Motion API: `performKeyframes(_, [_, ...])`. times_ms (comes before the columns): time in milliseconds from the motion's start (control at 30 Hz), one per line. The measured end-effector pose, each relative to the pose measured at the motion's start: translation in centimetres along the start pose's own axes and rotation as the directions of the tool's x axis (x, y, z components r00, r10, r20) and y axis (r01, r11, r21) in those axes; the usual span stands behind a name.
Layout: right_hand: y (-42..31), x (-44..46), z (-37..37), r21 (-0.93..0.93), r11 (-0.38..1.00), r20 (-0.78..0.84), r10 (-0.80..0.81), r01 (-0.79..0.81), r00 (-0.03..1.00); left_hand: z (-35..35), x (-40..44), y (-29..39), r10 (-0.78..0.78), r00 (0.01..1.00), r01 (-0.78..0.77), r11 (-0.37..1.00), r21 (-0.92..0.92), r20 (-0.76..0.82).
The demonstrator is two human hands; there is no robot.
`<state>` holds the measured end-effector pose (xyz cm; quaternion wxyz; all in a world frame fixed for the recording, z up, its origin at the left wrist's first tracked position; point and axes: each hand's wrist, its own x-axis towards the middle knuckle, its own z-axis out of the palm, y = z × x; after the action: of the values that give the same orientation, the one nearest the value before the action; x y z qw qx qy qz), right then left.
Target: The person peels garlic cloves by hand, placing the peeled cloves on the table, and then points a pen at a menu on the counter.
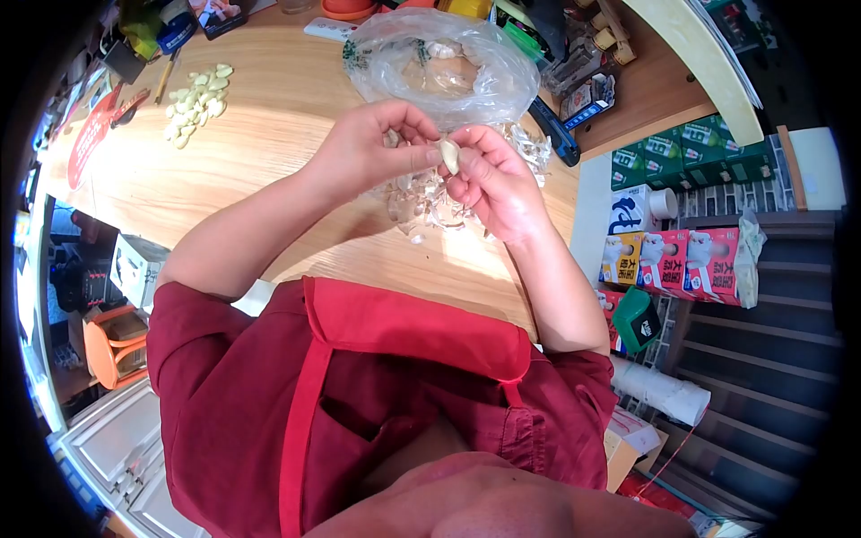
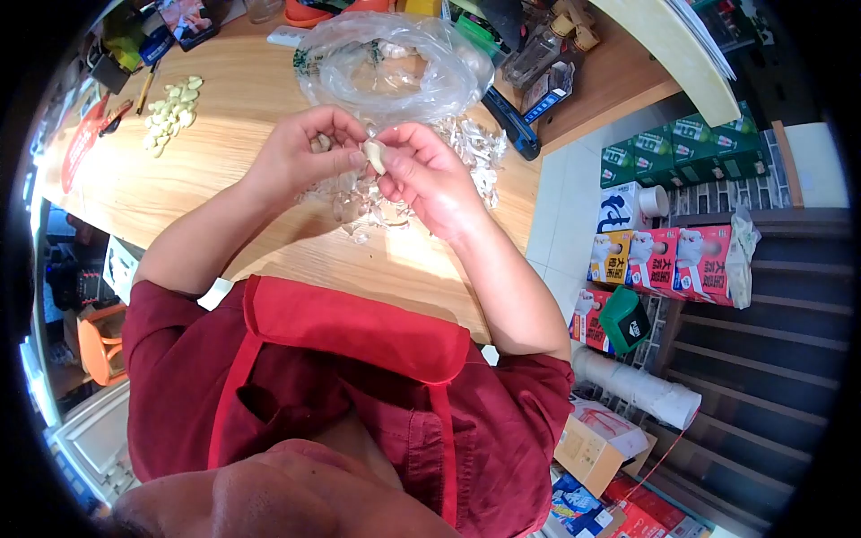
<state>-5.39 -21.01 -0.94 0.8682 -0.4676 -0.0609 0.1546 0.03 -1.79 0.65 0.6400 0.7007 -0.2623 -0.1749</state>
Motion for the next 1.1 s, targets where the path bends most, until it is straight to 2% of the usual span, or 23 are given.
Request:
performKeyframes(167, [0.1, -0.1, 0.5, -0.046, 0.999, -0.019, 0.021, -0.021, 1.000, 0.1, -0.1, -0.5, 0.019, 1.000, -0.019, 0.999, -0.037, 0.000])
performKeyframes(367, [0.2, 0.0, 0.5, -0.071, 0.997, -0.009, 0.023, -0.023, 1.000, 0.1, -0.3, 0.4, -0.083, 0.996, 0.084, 0.991, -0.101, 0.016])
performKeyframes(467, [0.3, 0.0, 0.6, -0.111, 0.994, -0.029, 0.008, -0.011, 1.000, 0.2, -0.3, 0.0, -0.088, 0.996, 0.090, 0.979, -0.185, 0.018])
performKeyframes(733, [0.3, 0.0, 1.0, -0.143, 0.989, -0.078, -0.038, 0.026, 0.996, 0.2, -0.1, 0.0, -0.117, 0.992, 0.122, 0.965, -0.231, 0.037])
performKeyframes(833, [0.2, 0.0, 1.0, -0.219, 0.975, -0.096, -0.057, 0.035, 0.994, 0.2, -0.1, -0.1, -0.112, 0.993, 0.115, 0.973, -0.199, 0.028])
performKeyframes(933, [0.8, 0.1, 0.7, -0.377, 0.921, -0.089, -0.141, 0.098, 0.986, 0.3, -0.1, -0.4, -0.096, 0.995, 0.097, 0.981, -0.167, 0.013])
performKeyframes(1033, [1.5, 0.1, 0.3, -0.653, 0.742, -0.045, -0.240, 0.154, 0.970, 0.2, -0.2, -0.6, -0.089, 0.996, 0.091, 0.986, -0.143, 0.022])
performKeyframes(1100, [1.4, -0.1, 0.7, -0.600, 0.788, -0.081, -0.232, 0.138, 0.969, 0.3, -0.2, -0.5, -0.104, 0.994, 0.105, 0.988, -0.112, 0.016])
